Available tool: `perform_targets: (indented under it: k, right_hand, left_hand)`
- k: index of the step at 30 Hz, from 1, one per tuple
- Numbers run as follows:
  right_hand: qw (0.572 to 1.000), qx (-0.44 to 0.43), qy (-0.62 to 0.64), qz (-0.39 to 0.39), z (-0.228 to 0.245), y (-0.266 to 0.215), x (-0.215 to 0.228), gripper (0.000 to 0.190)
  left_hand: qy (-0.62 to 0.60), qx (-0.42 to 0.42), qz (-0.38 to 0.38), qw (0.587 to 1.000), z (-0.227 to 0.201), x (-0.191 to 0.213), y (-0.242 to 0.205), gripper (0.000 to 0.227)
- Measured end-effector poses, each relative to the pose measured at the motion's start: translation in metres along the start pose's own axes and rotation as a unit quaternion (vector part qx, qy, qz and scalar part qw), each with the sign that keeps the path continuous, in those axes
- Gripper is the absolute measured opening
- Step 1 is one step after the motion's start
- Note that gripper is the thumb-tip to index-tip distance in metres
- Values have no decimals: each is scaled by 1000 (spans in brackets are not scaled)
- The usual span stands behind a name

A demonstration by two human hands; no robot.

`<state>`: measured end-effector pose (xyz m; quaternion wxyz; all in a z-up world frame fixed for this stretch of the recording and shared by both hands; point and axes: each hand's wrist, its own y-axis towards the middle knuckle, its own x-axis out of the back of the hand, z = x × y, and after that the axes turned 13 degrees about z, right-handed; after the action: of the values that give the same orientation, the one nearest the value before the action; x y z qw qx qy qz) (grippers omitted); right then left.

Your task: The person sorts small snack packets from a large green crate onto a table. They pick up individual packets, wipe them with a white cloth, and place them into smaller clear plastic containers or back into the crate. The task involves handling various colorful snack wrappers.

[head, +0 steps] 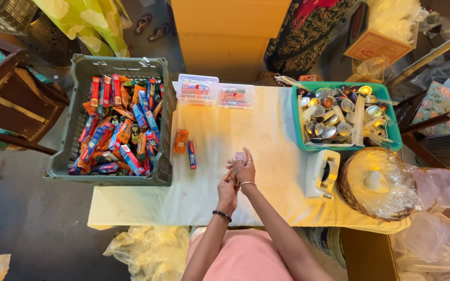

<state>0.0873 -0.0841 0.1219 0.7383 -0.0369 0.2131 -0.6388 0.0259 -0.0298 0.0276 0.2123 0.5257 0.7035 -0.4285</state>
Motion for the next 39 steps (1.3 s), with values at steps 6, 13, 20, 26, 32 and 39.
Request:
perform_targets:
  k: [6, 13, 20, 26, 32, 39]
  right_hand:
    - [984, -76, 160, -15, -46, 45, 26, 58]
    - [988, -25, 122, 95, 3, 10, 14, 65]
    - [983, -109, 11, -146, -8, 23, 1, 56]
    - [902, 25, -303, -308, -68, 81, 72, 50]
    - [983, 29, -177, -32, 0, -7, -6, 29]
    - [950, 190, -249, -2, -7, -15, -7, 20]
  left_hand:
    - [12, 20, -24, 999, -15, -7, -2, 38]
    - [-99, 9, -40, 994, -14, 14, 24, 41]
    - [-57, 112, -30, 992, 11, 3, 21, 41]
    - [8, 131, -52, 990, -5, -8, 20, 33]
    - [-100, 192, 8, 976, 4, 54, 80, 23]
    - [-225, 66, 120, 965, -99, -27, 32, 50]
